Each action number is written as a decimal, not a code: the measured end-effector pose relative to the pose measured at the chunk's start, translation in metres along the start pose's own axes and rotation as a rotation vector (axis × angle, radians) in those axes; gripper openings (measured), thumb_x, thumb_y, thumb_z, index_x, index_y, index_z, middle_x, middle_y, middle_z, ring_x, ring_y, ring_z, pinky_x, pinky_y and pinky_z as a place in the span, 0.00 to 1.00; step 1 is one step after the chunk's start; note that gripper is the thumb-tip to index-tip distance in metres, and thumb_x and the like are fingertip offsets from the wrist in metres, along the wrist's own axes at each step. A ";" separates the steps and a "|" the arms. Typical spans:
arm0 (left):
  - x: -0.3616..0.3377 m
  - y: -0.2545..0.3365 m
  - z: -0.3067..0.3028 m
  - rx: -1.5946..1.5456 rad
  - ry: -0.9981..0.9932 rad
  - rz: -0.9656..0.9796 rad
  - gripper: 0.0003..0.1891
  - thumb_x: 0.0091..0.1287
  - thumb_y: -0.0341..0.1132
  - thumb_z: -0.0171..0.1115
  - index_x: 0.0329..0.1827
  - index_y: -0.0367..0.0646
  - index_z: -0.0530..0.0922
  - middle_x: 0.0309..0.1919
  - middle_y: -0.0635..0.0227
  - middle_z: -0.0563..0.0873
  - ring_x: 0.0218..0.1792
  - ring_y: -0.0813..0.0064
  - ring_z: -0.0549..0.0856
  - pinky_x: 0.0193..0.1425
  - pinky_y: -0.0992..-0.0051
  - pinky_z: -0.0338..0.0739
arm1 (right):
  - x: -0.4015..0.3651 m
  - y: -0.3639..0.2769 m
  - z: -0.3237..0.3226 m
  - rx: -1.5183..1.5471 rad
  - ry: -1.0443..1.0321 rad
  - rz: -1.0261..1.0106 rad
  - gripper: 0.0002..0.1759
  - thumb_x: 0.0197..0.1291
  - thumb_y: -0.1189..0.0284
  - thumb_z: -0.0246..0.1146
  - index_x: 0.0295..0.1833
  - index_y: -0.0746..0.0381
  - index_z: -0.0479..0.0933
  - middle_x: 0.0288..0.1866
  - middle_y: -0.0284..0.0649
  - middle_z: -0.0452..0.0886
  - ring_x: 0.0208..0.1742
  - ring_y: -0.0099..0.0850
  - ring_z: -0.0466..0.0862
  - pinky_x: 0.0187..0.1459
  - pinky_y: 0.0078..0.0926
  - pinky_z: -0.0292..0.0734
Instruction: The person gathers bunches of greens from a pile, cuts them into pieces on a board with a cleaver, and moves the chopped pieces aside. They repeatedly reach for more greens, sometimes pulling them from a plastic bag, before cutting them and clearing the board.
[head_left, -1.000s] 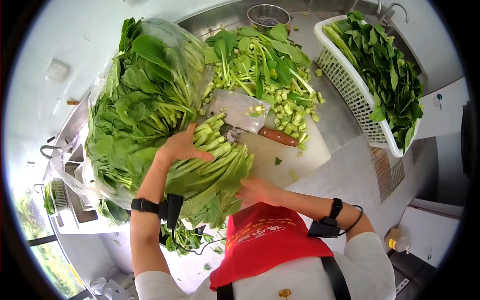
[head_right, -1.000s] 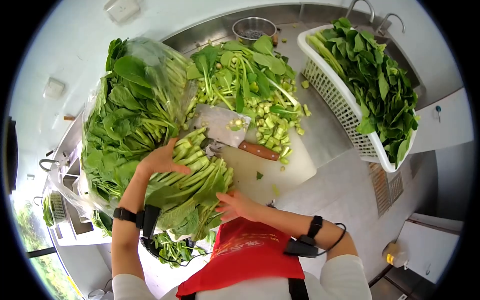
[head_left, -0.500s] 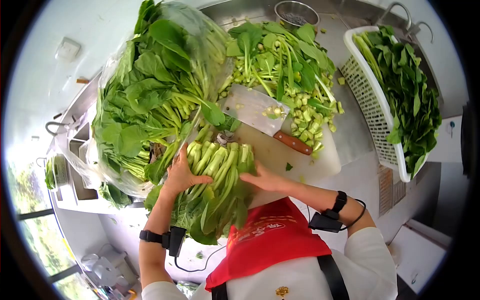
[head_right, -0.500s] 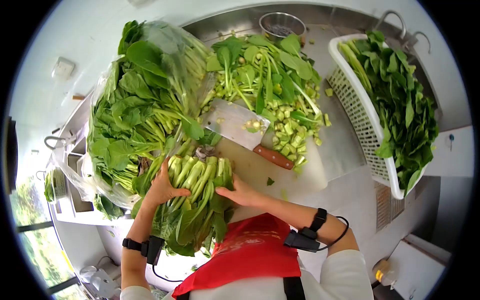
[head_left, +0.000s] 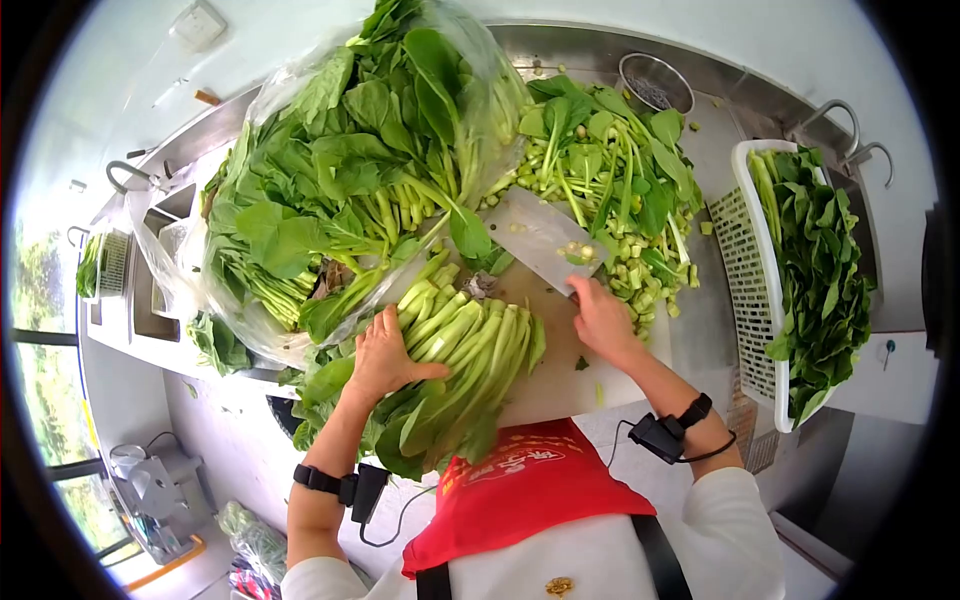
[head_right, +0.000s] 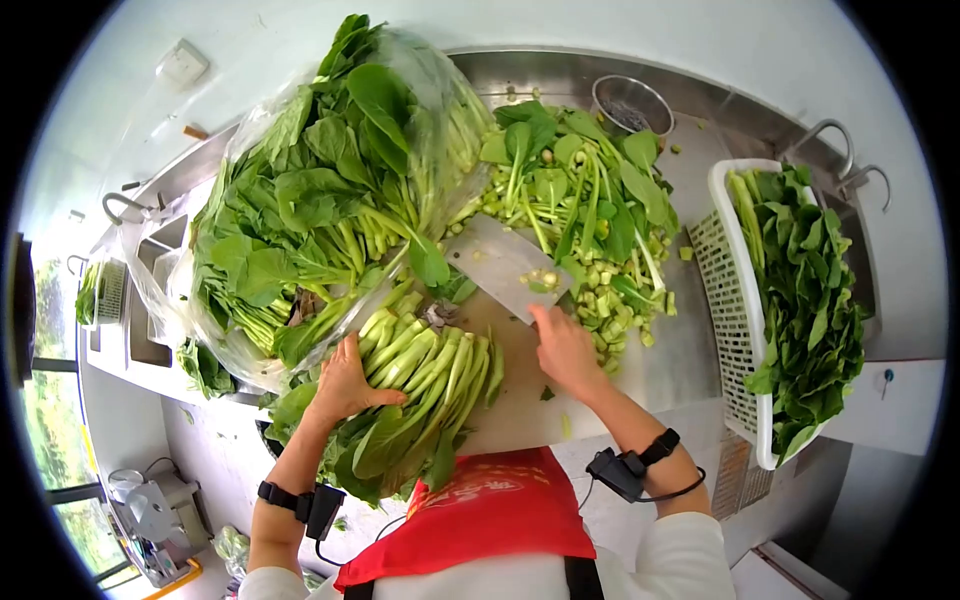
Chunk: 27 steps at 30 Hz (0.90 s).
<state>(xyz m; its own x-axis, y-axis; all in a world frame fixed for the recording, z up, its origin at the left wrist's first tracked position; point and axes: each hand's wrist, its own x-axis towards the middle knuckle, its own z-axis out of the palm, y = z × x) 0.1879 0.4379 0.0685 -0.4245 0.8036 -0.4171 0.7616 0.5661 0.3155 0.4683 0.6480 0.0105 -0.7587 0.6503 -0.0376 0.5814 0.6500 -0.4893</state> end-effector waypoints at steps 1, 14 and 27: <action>0.001 -0.001 -0.002 -0.016 -0.014 -0.001 0.72 0.29 0.74 0.72 0.68 0.25 0.53 0.62 0.40 0.69 0.63 0.45 0.70 0.67 0.52 0.60 | 0.000 -0.011 -0.022 0.086 -0.063 0.097 0.30 0.48 0.78 0.61 0.60 0.60 0.62 0.37 0.48 0.78 0.34 0.48 0.80 0.36 0.41 0.76; 0.007 -0.003 0.001 -0.048 -0.014 0.032 0.62 0.29 0.73 0.73 0.58 0.28 0.62 0.50 0.43 0.77 0.54 0.48 0.78 0.59 0.52 0.67 | -0.038 -0.112 -0.092 0.227 -0.123 -0.211 0.15 0.59 0.73 0.57 0.53 0.59 0.70 0.28 0.48 0.79 0.24 0.49 0.80 0.26 0.42 0.75; 0.013 -0.014 0.011 -0.075 0.039 0.064 0.58 0.29 0.71 0.74 0.56 0.32 0.64 0.51 0.49 0.76 0.55 0.51 0.76 0.59 0.51 0.65 | -0.003 -0.149 -0.089 -0.017 -0.429 -0.122 0.11 0.60 0.74 0.56 0.45 0.66 0.65 0.22 0.53 0.78 0.25 0.54 0.80 0.25 0.48 0.74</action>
<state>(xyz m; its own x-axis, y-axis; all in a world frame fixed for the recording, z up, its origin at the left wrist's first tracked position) 0.1772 0.4383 0.0494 -0.3960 0.8444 -0.3607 0.7499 0.5241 0.4038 0.4101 0.5837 0.1611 -0.8731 0.3488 -0.3406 0.4823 0.7205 -0.4984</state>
